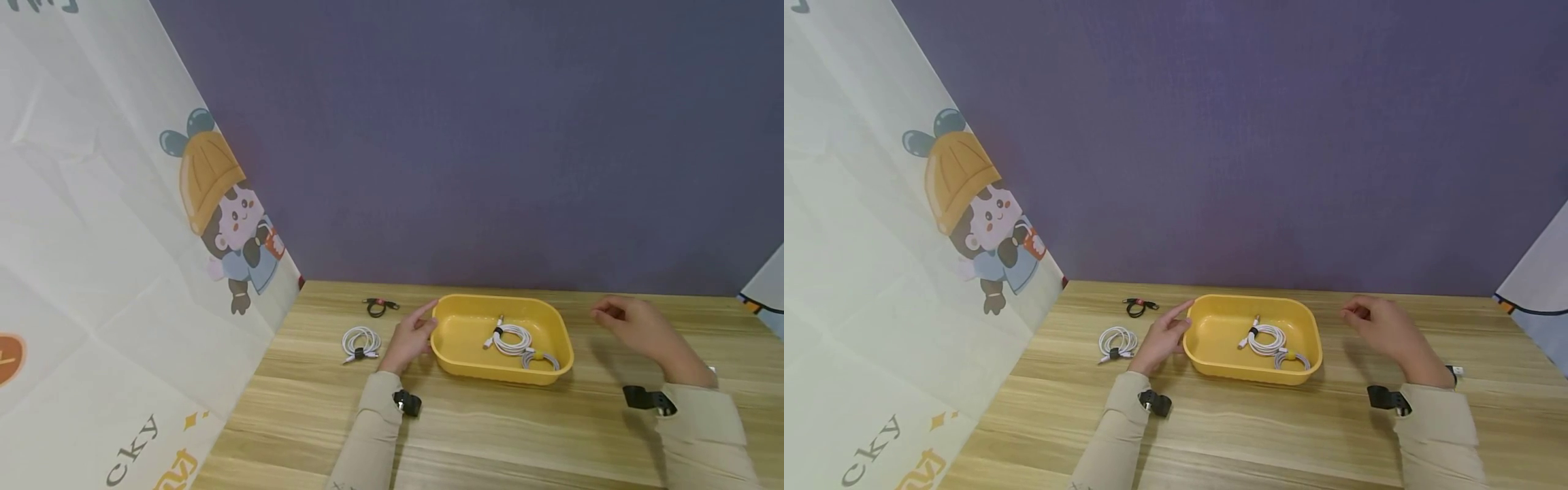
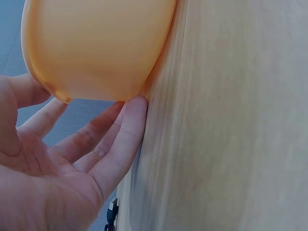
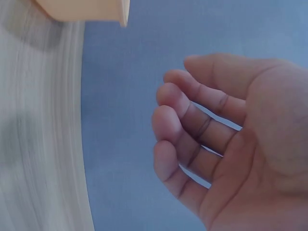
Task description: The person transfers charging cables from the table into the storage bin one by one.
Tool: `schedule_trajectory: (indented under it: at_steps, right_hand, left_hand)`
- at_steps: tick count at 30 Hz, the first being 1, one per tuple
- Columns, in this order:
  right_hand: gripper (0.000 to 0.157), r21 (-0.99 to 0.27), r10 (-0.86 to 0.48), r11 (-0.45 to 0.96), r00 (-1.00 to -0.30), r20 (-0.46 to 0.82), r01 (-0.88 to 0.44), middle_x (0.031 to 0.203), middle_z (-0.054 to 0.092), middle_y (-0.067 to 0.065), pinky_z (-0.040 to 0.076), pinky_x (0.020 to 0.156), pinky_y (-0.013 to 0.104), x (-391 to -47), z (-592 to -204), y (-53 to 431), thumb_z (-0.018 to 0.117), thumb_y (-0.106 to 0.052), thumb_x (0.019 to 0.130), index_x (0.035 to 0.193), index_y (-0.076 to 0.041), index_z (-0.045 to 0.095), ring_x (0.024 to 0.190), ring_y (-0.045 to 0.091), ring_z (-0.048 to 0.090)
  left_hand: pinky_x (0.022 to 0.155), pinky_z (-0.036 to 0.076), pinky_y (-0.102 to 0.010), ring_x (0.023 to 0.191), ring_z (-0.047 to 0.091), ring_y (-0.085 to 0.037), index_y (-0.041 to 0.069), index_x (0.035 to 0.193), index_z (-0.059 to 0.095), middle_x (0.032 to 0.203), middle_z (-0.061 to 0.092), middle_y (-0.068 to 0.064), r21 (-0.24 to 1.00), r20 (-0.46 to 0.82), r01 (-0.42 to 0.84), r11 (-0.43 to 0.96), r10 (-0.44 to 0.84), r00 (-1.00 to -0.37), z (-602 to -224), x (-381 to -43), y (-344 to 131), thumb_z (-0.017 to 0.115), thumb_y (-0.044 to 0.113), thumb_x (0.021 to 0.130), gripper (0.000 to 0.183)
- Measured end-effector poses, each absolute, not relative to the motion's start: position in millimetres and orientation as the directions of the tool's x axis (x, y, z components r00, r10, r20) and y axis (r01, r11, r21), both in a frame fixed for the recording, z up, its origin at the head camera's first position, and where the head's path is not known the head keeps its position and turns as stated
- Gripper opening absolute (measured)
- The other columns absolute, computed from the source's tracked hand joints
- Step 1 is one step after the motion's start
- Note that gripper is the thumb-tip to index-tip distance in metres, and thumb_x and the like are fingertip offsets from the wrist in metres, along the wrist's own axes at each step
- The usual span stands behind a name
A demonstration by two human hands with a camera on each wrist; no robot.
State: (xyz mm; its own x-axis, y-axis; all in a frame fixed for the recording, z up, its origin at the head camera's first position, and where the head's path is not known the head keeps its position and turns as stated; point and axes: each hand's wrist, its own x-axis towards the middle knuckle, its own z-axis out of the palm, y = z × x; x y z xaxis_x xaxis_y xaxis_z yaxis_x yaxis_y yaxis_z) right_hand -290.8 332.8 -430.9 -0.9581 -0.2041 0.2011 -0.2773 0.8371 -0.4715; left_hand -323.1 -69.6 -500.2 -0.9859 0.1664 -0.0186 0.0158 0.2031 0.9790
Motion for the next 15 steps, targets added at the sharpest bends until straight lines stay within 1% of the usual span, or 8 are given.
schedule_trajectory:
  at_steps: [3,7,10,15]
  right_hand:
    - [0.036,-0.48,-0.189,0.843,-0.969,0.161,-0.244,0.091,0.067,0.009,0.043,0.053,0.023,-289,-431,342,0.05,-0.036,0.1,0.108,-0.005,0.066,0.069,0.005,0.052]
    - [0.041,-0.493,-0.174,0.846,-0.979,0.104,-0.203,0.092,0.067,0.01,0.043,0.051,0.024,-287,-431,353,0.047,-0.039,0.101,0.111,-0.002,0.064,0.067,0.005,0.052]
    - [0.042,-0.504,-0.177,0.842,-0.981,0.079,-0.193,0.09,0.066,0.01,0.043,0.05,0.025,-284,-431,360,0.047,-0.036,0.101,0.113,0.001,0.062,0.065,0.005,0.052]
    - [0.041,-0.513,-0.194,0.837,-0.98,0.047,-0.19,0.089,0.067,0.009,0.045,0.052,0.023,-281,-433,374,0.048,-0.033,0.101,0.114,0.003,0.062,0.065,0.001,0.054]
  left_hand:
    - [0.062,0.063,-0.033,0.083,0.069,-0.025,0.032,0.141,0.048,0.114,0.066,-0.021,0.979,-0.017,0.018,0.202,0.17,-0.985,-501,-323,-70,0.055,0.026,0.098,0.044]
    - [0.062,0.063,-0.034,0.081,0.069,-0.025,0.032,0.142,0.048,0.113,0.066,-0.021,0.979,-0.019,0.016,0.203,0.172,-0.985,-501,-324,-69,0.055,0.025,0.099,0.044]
    - [0.062,0.063,-0.036,0.08,0.07,-0.026,0.034,0.141,0.048,0.113,0.066,-0.02,0.979,-0.022,0.013,0.206,0.169,-0.985,-501,-324,-69,0.055,0.026,0.098,0.044]
    - [0.062,0.063,-0.035,0.079,0.07,-0.026,0.034,0.141,0.048,0.113,0.066,-0.02,0.979,-0.019,0.016,0.206,0.167,-0.986,-501,-324,-69,0.055,0.027,0.098,0.043]
